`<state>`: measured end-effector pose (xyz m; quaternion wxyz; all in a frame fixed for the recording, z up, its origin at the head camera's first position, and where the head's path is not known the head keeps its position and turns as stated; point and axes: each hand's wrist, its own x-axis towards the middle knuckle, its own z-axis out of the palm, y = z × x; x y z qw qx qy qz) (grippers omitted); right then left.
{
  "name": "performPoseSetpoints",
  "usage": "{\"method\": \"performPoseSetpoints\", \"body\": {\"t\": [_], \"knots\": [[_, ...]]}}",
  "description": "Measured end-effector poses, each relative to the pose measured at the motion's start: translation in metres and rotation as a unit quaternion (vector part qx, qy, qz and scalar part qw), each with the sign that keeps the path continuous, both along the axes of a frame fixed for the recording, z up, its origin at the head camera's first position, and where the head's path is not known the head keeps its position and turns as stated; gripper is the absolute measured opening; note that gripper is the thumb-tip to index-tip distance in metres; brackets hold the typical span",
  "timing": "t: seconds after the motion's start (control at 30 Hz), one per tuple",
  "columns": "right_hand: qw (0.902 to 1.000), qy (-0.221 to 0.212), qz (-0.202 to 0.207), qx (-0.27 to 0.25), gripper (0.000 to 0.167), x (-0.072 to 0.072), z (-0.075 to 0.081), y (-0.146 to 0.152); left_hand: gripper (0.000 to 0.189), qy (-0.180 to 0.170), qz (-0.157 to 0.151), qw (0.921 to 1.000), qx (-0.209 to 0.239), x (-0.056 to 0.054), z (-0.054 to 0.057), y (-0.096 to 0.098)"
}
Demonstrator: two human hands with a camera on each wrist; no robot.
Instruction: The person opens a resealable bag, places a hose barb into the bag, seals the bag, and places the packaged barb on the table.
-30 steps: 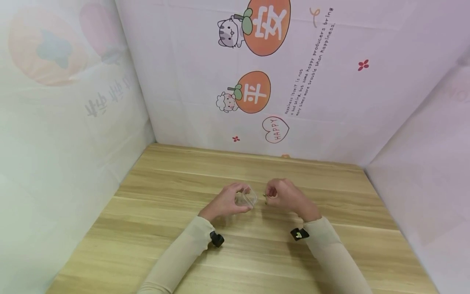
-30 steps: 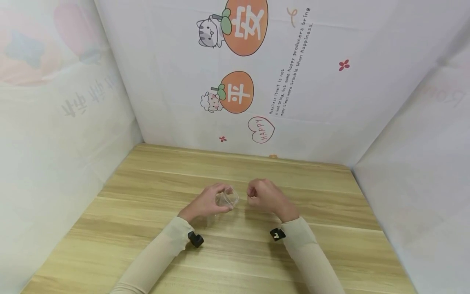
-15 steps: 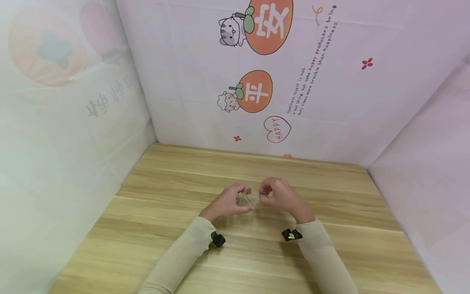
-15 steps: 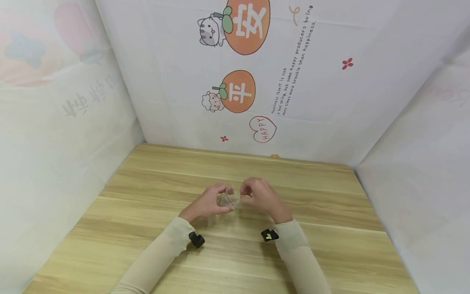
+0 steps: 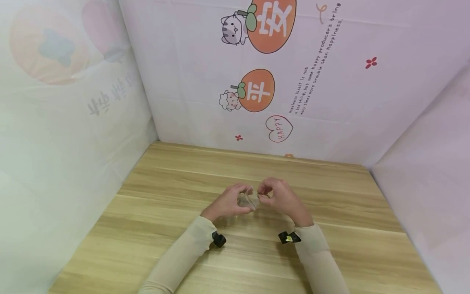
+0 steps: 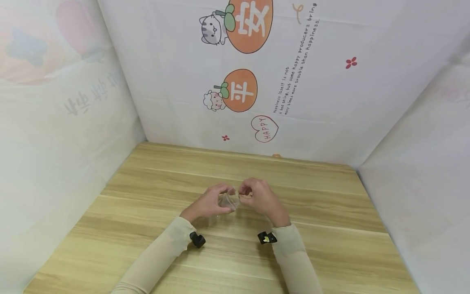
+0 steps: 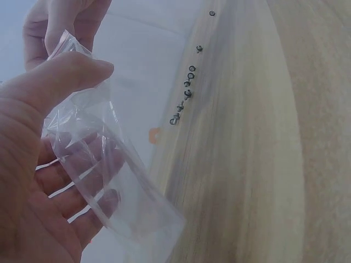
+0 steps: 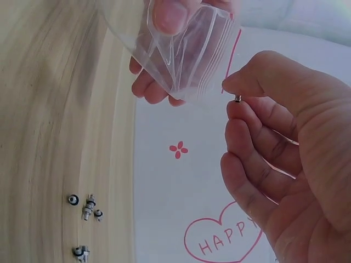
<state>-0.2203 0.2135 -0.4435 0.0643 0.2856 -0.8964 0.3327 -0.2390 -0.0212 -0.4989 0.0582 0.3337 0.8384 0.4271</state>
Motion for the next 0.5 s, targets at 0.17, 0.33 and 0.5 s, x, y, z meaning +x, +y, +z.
{"method": "performPoseSetpoints", "body": {"t": [0.17,0.33,0.5], "knots": [[0.9999,0.011,-0.001,0.002,0.008,0.0031,0.0023,0.003,0.053,0.003,0.001,1.0,-0.007,0.0007,0.0006,0.0023],[0.9996,0.028,-0.001,0.009,0.009,0.0059,0.0037,0.0057,0.055,0.0,0.007,0.9998,-0.016,0.0024,-0.0021,0.0033],[0.9995,0.032,0.003,0.005,0.008,0.0066,0.0042,0.0062,0.057,0.003,0.006,0.9998,-0.016,0.0019,-0.0049,0.0047]]}}
